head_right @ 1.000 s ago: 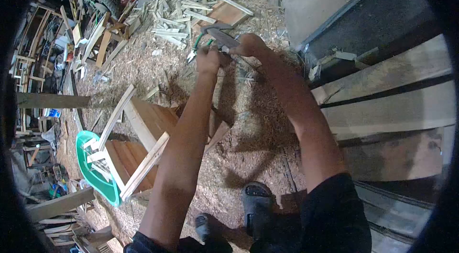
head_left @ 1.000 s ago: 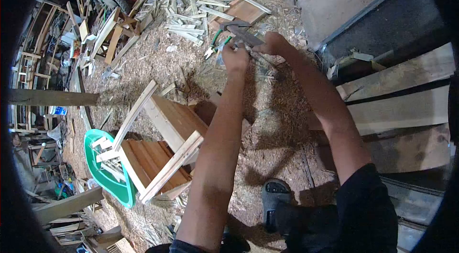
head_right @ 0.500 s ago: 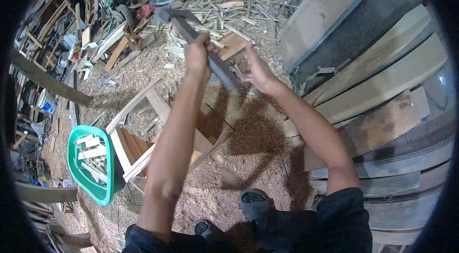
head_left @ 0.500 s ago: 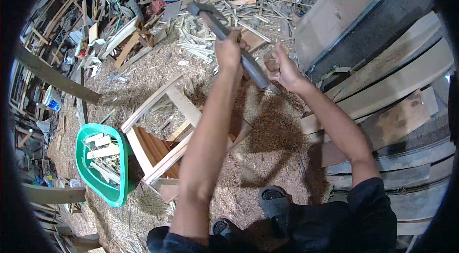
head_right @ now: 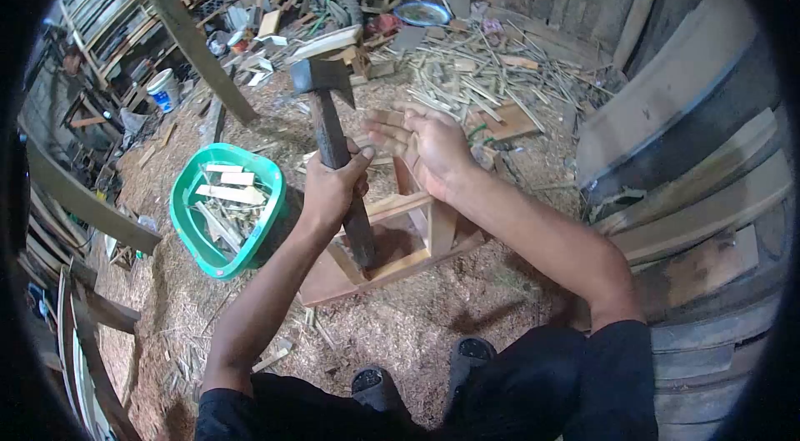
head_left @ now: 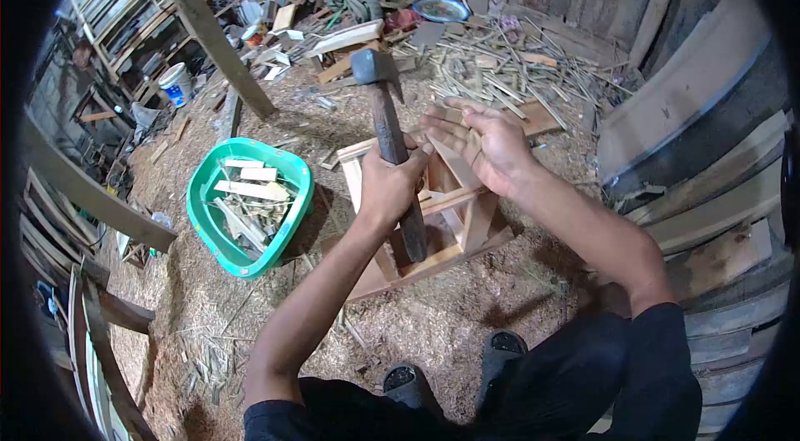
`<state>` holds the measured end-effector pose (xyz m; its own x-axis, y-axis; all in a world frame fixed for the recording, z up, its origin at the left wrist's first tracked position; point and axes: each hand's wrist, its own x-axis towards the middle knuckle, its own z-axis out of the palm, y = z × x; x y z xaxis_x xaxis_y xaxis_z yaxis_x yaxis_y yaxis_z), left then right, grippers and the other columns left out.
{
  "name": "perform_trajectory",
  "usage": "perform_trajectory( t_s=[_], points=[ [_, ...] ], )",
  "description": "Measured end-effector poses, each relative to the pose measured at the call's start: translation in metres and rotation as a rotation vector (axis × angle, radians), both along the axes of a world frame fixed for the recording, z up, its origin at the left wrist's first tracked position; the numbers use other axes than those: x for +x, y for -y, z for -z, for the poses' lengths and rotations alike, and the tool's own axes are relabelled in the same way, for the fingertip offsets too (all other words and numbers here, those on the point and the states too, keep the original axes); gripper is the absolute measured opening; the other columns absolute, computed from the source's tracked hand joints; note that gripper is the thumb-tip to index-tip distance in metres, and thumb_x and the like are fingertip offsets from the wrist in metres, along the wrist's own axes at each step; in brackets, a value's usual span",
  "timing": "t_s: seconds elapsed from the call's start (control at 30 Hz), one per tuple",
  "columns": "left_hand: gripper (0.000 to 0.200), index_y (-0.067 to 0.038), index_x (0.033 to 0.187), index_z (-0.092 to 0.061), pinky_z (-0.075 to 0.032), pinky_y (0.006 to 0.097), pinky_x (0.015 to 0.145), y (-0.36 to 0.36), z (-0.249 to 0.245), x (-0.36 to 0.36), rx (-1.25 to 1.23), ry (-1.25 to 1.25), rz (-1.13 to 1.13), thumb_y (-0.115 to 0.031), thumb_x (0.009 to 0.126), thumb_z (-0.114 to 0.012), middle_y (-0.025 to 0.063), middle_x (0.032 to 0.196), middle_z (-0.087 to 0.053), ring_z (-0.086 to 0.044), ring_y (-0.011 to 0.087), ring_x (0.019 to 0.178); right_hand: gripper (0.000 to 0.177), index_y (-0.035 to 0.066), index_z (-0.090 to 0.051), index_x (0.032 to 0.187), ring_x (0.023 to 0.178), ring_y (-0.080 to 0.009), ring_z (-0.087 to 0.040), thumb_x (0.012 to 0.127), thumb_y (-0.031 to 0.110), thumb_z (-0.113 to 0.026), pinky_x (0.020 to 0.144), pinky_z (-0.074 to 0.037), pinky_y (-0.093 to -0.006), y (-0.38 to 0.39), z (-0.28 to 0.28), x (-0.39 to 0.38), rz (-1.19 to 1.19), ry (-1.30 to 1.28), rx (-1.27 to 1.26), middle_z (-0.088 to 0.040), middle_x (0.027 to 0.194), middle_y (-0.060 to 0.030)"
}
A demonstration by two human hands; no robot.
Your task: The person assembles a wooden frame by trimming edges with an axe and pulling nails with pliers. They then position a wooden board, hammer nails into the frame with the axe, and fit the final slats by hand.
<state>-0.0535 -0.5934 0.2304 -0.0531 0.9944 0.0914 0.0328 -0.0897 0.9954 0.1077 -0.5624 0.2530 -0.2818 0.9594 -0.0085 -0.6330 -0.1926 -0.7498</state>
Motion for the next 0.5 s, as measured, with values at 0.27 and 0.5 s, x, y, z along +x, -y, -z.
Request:
perform_trajectory(
  t_s=[0.27,0.5],
  points=[
    [0.022,-0.001,0.1,-0.063,-0.042,0.0246,0.05,0.028,-0.02,-0.034,0.224,0.088,-0.078,-0.015,0.087,-0.074,-0.0005,0.068,-0.058,-0.053,0.0082,0.055,0.043,-0.003,-0.027,0.143,0.108,-0.0268,-0.063,0.103,0.007,-0.036,0.092,-0.053,-0.0368,0.007,-0.012,-0.071,-0.018,0.121,0.122,-0.058,0.125,-0.0234],
    [0.014,0.001,0.098,-0.067,-0.047,0.0263,0.063,0.026,-0.016,-0.033,0.351,0.051,-0.148,-0.01,0.089,-0.07,0.0041,0.078,-0.066,-0.06,0.009,0.069,0.043,0.0,-0.037,0.144,0.106,-0.0244,-0.062,0.102,0.009,-0.041,0.097,-0.05,-0.0345,0.031,-0.016,-0.095,0.075,0.005,0.132,-0.058,0.125,-0.0193]
  ],
)
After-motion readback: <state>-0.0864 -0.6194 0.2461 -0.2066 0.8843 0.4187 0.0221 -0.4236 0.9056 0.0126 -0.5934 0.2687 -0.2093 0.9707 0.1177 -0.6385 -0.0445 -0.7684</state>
